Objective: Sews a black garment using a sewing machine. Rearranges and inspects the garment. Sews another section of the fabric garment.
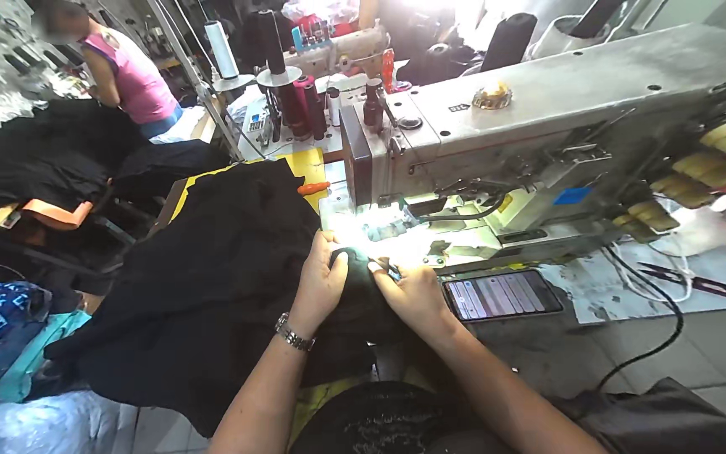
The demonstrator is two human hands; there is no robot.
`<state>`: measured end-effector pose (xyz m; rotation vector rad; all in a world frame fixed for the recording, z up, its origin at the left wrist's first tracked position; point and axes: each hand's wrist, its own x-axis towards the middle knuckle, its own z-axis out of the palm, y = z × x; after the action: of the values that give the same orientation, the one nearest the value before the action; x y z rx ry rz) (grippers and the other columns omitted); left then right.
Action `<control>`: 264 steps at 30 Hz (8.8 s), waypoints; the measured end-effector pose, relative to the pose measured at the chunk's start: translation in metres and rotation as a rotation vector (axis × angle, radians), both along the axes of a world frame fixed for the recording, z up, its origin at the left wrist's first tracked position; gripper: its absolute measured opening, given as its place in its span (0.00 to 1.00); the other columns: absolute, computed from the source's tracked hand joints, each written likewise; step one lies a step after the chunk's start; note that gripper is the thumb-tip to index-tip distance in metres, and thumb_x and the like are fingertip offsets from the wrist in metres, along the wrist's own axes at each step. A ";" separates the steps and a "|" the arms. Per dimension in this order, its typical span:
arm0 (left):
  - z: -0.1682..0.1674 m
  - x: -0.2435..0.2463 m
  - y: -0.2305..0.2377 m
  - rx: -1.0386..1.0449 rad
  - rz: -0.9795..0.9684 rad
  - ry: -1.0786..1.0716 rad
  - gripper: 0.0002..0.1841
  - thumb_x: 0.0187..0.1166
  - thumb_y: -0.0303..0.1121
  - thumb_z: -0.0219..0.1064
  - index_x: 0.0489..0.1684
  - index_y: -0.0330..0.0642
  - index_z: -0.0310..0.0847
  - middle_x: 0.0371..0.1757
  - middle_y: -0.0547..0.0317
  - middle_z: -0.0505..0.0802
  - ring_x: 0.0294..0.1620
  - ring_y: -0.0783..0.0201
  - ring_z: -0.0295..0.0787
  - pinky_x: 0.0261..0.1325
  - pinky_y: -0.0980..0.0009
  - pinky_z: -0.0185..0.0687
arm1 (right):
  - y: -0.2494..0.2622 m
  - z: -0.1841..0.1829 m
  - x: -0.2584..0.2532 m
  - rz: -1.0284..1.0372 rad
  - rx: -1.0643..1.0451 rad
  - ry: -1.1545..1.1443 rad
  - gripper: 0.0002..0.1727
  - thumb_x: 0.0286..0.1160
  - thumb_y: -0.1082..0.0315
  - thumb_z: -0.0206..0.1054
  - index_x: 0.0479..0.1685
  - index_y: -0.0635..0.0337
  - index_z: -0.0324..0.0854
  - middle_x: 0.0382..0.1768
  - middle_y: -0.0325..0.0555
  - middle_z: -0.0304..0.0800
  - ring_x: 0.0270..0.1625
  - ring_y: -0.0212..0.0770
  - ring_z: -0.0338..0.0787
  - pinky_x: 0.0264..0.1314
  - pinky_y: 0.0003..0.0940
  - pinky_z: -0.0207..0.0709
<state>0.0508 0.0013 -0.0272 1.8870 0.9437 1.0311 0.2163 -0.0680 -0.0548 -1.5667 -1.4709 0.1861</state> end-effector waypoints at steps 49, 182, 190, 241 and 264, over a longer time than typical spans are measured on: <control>-0.013 -0.003 -0.016 -0.210 -0.162 -0.277 0.23 0.83 0.18 0.49 0.78 0.31 0.67 0.71 0.45 0.85 0.72 0.58 0.83 0.75 0.60 0.80 | -0.012 -0.010 0.001 -0.039 0.122 -0.206 0.19 0.84 0.56 0.58 0.47 0.63 0.89 0.29 0.48 0.90 0.25 0.41 0.88 0.28 0.35 0.83; -0.008 0.004 0.019 0.029 -0.189 -0.058 0.10 0.70 0.26 0.73 0.48 0.38 0.87 0.48 0.60 0.94 0.55 0.69 0.90 0.63 0.69 0.86 | -0.006 -0.006 -0.005 -0.108 0.108 -0.197 0.16 0.81 0.61 0.59 0.47 0.57 0.93 0.37 0.46 0.96 0.35 0.42 0.94 0.35 0.38 0.87; -0.009 0.004 0.020 0.039 -0.179 -0.037 0.09 0.71 0.28 0.72 0.47 0.38 0.87 0.48 0.60 0.94 0.54 0.70 0.90 0.63 0.69 0.86 | -0.008 -0.006 -0.005 -0.097 0.061 -0.266 0.18 0.80 0.59 0.59 0.52 0.56 0.93 0.37 0.46 0.96 0.35 0.44 0.96 0.34 0.43 0.88; -0.008 0.001 0.020 0.027 -0.231 -0.092 0.09 0.70 0.25 0.72 0.45 0.37 0.85 0.47 0.59 0.94 0.53 0.69 0.90 0.62 0.70 0.86 | -0.004 -0.010 -0.013 -0.128 0.130 -0.182 0.18 0.82 0.60 0.60 0.53 0.64 0.88 0.37 0.50 0.93 0.30 0.42 0.92 0.31 0.37 0.86; -0.009 -0.001 0.019 0.016 -0.198 -0.070 0.08 0.70 0.27 0.73 0.44 0.40 0.85 0.45 0.61 0.93 0.52 0.70 0.90 0.60 0.70 0.87 | -0.008 -0.003 -0.013 -0.090 0.021 -0.279 0.18 0.81 0.58 0.59 0.51 0.59 0.91 0.38 0.48 0.93 0.34 0.44 0.94 0.32 0.40 0.86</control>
<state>0.0502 0.0207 -0.0361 1.9013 0.6949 0.9815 0.2037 -0.0764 -0.0579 -1.6886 -1.6043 -0.1046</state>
